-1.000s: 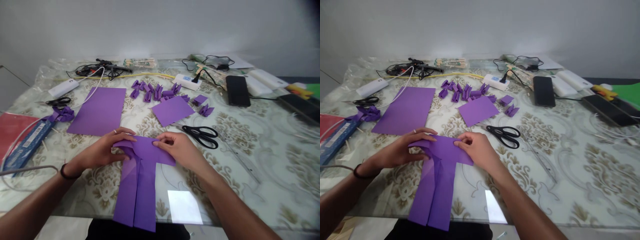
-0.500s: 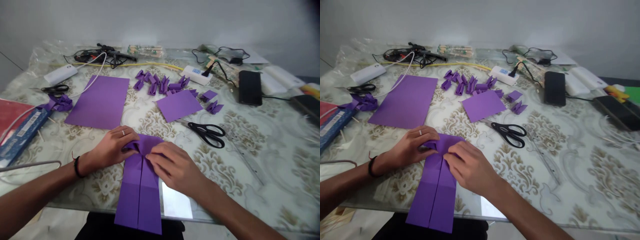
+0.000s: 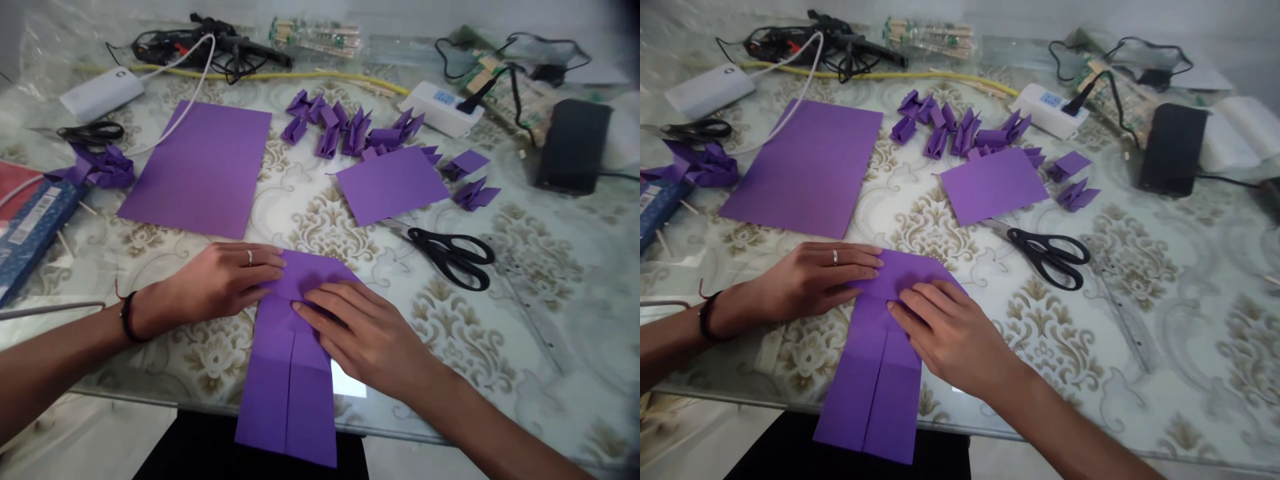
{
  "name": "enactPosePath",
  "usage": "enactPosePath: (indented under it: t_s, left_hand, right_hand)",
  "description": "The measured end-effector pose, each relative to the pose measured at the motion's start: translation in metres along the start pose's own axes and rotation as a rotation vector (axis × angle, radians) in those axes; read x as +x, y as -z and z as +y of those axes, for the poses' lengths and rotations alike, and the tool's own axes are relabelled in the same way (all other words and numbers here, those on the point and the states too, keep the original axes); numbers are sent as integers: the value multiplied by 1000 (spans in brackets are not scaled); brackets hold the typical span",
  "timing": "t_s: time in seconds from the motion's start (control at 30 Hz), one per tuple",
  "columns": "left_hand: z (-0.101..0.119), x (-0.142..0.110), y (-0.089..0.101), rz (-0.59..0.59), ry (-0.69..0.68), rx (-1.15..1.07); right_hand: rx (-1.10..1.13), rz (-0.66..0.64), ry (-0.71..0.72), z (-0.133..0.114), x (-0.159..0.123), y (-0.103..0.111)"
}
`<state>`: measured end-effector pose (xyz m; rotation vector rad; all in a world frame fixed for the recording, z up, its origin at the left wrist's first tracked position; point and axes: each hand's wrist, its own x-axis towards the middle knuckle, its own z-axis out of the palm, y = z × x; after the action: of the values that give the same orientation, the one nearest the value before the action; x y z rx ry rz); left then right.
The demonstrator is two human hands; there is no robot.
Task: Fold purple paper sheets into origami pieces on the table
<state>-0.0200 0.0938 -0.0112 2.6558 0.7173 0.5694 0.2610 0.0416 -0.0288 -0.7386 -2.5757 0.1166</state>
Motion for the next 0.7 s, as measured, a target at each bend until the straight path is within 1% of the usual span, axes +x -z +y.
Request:
enactPosePath:
  t_s: [0.27, 0.47, 0.7]
  left_hand:
    - [-7, -5, 0, 13, -21, -15]
    - [-3, -2, 2, 12, -31, 0]
    - [0, 1, 1, 30, -33, 25]
  right_hand:
    - [109, 96, -26, 3, -4, -1]
    - [106, 69, -23, 2, -3, 3]
    - [41, 16, -16, 0, -2, 2]
